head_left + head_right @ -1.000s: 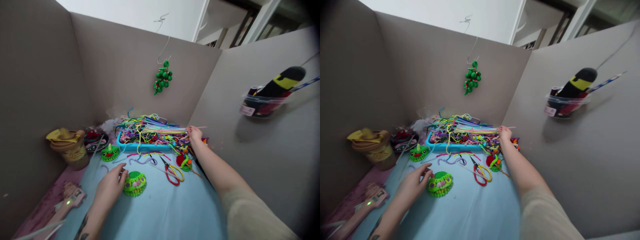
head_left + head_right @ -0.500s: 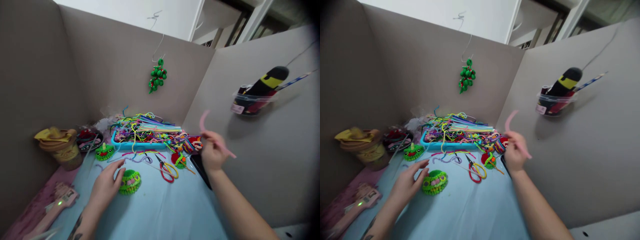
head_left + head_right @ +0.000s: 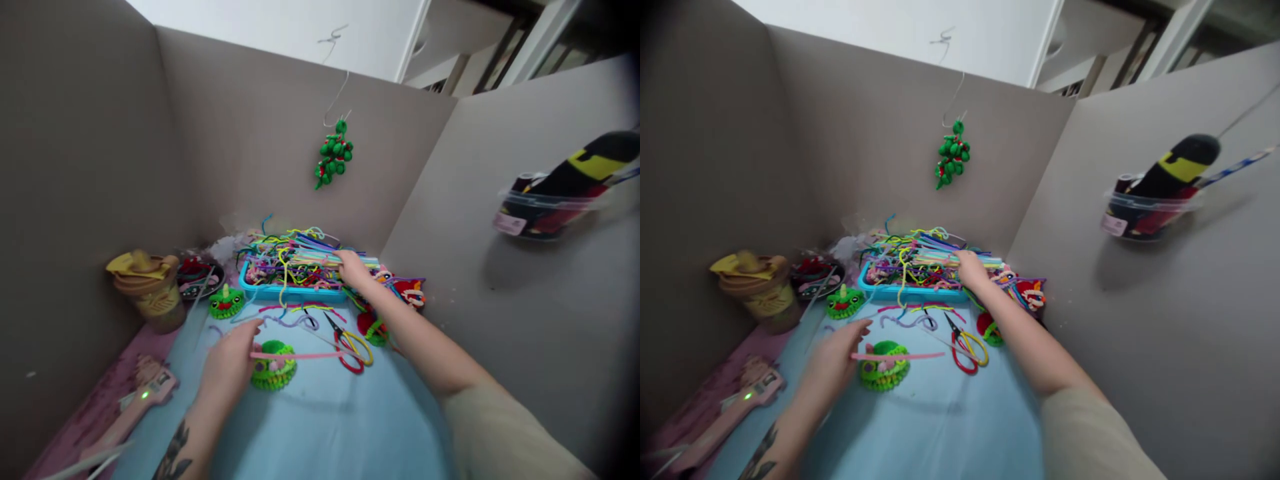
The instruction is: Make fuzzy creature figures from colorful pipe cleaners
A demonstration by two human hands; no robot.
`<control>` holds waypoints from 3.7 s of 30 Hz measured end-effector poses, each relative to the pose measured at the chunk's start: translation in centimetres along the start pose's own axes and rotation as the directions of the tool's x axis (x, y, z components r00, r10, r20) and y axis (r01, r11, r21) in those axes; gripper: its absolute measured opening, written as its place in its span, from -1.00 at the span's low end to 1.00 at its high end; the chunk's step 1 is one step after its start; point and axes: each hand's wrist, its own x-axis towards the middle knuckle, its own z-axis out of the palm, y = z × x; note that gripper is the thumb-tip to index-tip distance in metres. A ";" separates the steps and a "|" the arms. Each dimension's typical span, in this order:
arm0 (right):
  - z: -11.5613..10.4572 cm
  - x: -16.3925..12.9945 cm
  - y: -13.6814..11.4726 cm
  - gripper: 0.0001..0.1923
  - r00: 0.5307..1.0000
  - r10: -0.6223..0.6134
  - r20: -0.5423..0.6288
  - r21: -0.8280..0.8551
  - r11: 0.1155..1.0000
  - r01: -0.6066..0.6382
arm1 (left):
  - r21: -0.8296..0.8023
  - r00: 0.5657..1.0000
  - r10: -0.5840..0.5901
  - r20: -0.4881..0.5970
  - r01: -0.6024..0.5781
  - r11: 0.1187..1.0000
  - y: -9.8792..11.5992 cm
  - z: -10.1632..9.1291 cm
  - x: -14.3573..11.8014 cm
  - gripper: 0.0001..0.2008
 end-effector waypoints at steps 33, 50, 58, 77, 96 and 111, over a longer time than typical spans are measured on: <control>5.6 5.2 -9.4 -0.53 0.827 -0.529 0.190 0.326 0.828 0.455 | -0.060 0.958 -0.041 0.285 0.060 0.996 3.4 -0.7 -0.3 -0.61; 7.4 9.7 -0.7 -0.60 0.912 0.172 0.373 -0.319 0.946 -0.048 | -0.054 0.957 -0.029 0.290 0.047 0.997 3.1 -0.9 -0.3 -0.57; 8.3 8.1 -2.6 -0.44 0.896 0.117 0.428 -0.280 0.960 0.009 | -0.025 0.948 -0.015 0.317 0.024 0.999 3.4 -0.8 -0.3 -0.58; 11.6 -1.3 -9.5 -0.70 0.822 -0.290 0.491 0.020 0.947 0.322 | 0.016 0.944 0.017 0.329 -0.024 1.000 3.7 -0.7 -0.4 -0.54; 1.7 5.2 -5.5 -0.38 0.944 -0.279 0.175 -0.155 0.939 0.307 | 0.009 0.918 0.008 0.395 -0.013 1.000 4.1 -1.2 -0.1 -0.57; 8.4 7.7 -1.8 -0.73 0.832 0.025 0.555 -0.095 0.995 0.034 | 0.013 0.928 0.008 0.372 -0.013 1.000 4.0 -1.4 -0.2 -0.59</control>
